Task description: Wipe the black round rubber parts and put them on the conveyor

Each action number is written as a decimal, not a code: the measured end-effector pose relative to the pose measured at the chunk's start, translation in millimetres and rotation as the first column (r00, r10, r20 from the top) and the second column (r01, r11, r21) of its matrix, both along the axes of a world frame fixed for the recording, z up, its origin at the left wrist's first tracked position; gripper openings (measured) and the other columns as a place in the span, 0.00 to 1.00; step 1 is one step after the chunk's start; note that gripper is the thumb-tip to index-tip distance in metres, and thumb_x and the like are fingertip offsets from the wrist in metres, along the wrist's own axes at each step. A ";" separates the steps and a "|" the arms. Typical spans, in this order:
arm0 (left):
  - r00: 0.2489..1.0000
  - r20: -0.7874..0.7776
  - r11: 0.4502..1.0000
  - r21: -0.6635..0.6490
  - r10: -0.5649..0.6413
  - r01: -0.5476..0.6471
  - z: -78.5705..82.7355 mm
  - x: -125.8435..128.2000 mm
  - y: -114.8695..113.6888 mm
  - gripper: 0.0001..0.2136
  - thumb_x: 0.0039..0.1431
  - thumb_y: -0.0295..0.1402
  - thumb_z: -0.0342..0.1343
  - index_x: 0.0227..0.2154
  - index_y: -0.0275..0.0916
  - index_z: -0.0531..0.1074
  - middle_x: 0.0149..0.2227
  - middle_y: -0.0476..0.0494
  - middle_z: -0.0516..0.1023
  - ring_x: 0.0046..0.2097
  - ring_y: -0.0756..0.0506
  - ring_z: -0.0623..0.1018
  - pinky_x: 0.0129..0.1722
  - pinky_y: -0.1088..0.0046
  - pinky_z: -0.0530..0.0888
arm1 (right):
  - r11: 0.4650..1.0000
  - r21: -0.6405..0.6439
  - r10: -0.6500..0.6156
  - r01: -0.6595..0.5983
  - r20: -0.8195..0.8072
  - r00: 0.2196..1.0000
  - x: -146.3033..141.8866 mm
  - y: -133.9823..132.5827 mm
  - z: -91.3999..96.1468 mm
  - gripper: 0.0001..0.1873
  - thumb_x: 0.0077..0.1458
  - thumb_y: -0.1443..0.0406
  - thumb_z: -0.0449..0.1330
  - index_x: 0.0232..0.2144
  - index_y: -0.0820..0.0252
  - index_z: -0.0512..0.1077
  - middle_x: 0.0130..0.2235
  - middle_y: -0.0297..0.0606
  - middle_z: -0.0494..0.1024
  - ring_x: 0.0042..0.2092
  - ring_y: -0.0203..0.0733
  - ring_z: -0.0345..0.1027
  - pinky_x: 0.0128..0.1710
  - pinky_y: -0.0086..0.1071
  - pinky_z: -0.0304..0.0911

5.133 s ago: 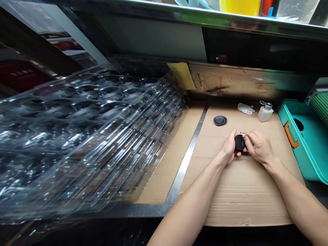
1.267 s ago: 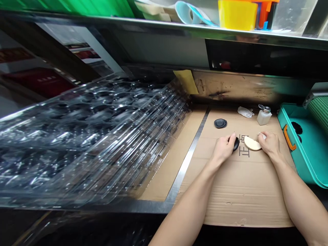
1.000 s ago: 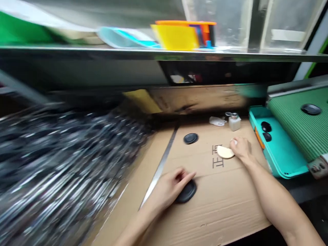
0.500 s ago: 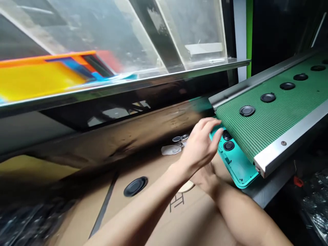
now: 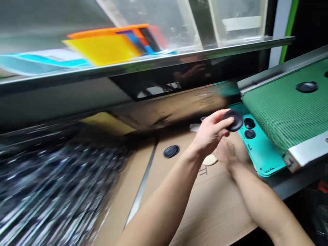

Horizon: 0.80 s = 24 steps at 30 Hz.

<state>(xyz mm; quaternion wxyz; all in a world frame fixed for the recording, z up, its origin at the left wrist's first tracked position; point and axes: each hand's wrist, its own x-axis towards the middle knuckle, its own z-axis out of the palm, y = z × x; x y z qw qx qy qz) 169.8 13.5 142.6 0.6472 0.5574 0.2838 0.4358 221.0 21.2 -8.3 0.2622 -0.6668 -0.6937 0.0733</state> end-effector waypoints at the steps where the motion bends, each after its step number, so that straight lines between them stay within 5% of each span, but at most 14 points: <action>1: 0.994 0.027 0.988 -0.116 0.104 -0.100 -12.9 -35.5 -2.8 0.16 0.52 0.30 0.66 0.45 0.38 0.77 0.37 0.47 0.78 0.31 0.53 0.73 0.25 0.80 0.66 | 1.000 -0.013 -0.013 0.013 0.014 1.000 0.0 1.8 -1.9 0.15 0.64 0.69 0.51 0.42 0.68 0.77 0.43 0.50 0.79 0.46 0.47 0.70 0.48 0.38 0.63; 5: 0.914 0.027 0.846 -0.390 0.404 -0.362 -73.5 -161.3 -5.9 0.14 0.51 0.27 0.63 0.43 0.34 0.78 0.31 0.48 0.76 0.23 0.56 0.67 0.15 0.82 0.58 | 0.998 0.039 -0.063 0.058 0.135 0.989 -1.0 -3.6 11.3 0.18 0.67 0.59 0.52 0.49 0.63 0.75 0.51 0.52 0.76 0.53 0.55 0.65 0.53 0.45 0.60; 8: 0.876 0.135 0.799 -0.493 0.462 -0.345 -108.8 -210.3 -1.6 0.10 0.55 0.25 0.58 0.40 0.32 0.77 0.29 0.47 0.76 0.22 0.55 0.68 0.16 0.81 0.65 | 0.980 0.006 0.194 -0.199 0.192 0.962 -5.8 -19.6 29.0 0.22 0.65 0.52 0.56 0.56 0.54 0.72 0.55 0.47 0.74 0.56 0.53 0.63 0.56 0.45 0.57; 10: 0.864 0.171 0.774 -0.549 0.474 -0.316 -123.4 -217.8 -0.9 0.08 0.57 0.22 0.56 0.38 0.32 0.76 0.32 0.42 0.79 0.28 0.51 0.77 0.26 0.77 0.76 | 0.928 -0.114 0.373 -0.356 0.210 0.904 -8.8 -27.4 35.2 0.19 0.64 0.55 0.57 0.54 0.53 0.74 0.52 0.43 0.76 0.54 0.49 0.65 0.59 0.44 0.55; 13: 0.910 0.175 0.792 -0.570 0.376 -0.218 -135.0 -207.6 -3.3 0.07 0.58 0.19 0.55 0.38 0.30 0.75 0.42 0.32 0.81 0.41 0.42 0.83 0.44 0.65 0.81 | 0.911 -0.186 0.405 -0.368 0.234 0.884 -10.8 -26.6 33.1 0.17 0.63 0.61 0.57 0.52 0.57 0.75 0.48 0.44 0.77 0.52 0.47 0.68 0.61 0.43 0.53; 17: 0.923 0.246 0.800 -0.593 0.295 -0.098 -140.7 -192.9 -5.7 0.06 0.63 0.24 0.55 0.41 0.30 0.74 0.45 0.28 0.81 0.44 0.38 0.83 0.45 0.62 0.80 | 0.953 0.003 0.298 -0.304 0.191 0.935 -22.4 -19.2 19.2 0.18 0.64 0.61 0.55 0.53 0.58 0.75 0.47 0.45 0.78 0.51 0.49 0.68 0.58 0.43 0.58; 20: 0.880 0.400 0.775 -0.629 0.257 0.060 -141.7 -190.3 -5.1 0.12 0.68 0.34 0.49 0.41 0.31 0.74 0.45 0.27 0.80 0.47 0.36 0.82 0.48 0.56 0.79 | 0.931 0.189 0.299 -0.312 0.096 0.949 -45.6 -24.8 11.4 0.19 0.65 0.60 0.54 0.55 0.59 0.73 0.49 0.46 0.76 0.51 0.49 0.68 0.55 0.41 0.63; 24: 0.813 0.526 0.775 -0.612 0.248 0.159 -142.4 -192.7 -1.8 0.14 0.69 0.31 0.45 0.39 0.30 0.75 0.45 0.29 0.80 0.51 0.38 0.80 0.54 0.55 0.76 | 0.913 0.215 0.319 -0.347 0.153 0.935 -76.7 -38.5 9.2 0.19 0.65 0.61 0.55 0.55 0.57 0.73 0.51 0.47 0.75 0.50 0.50 0.66 0.51 0.40 0.65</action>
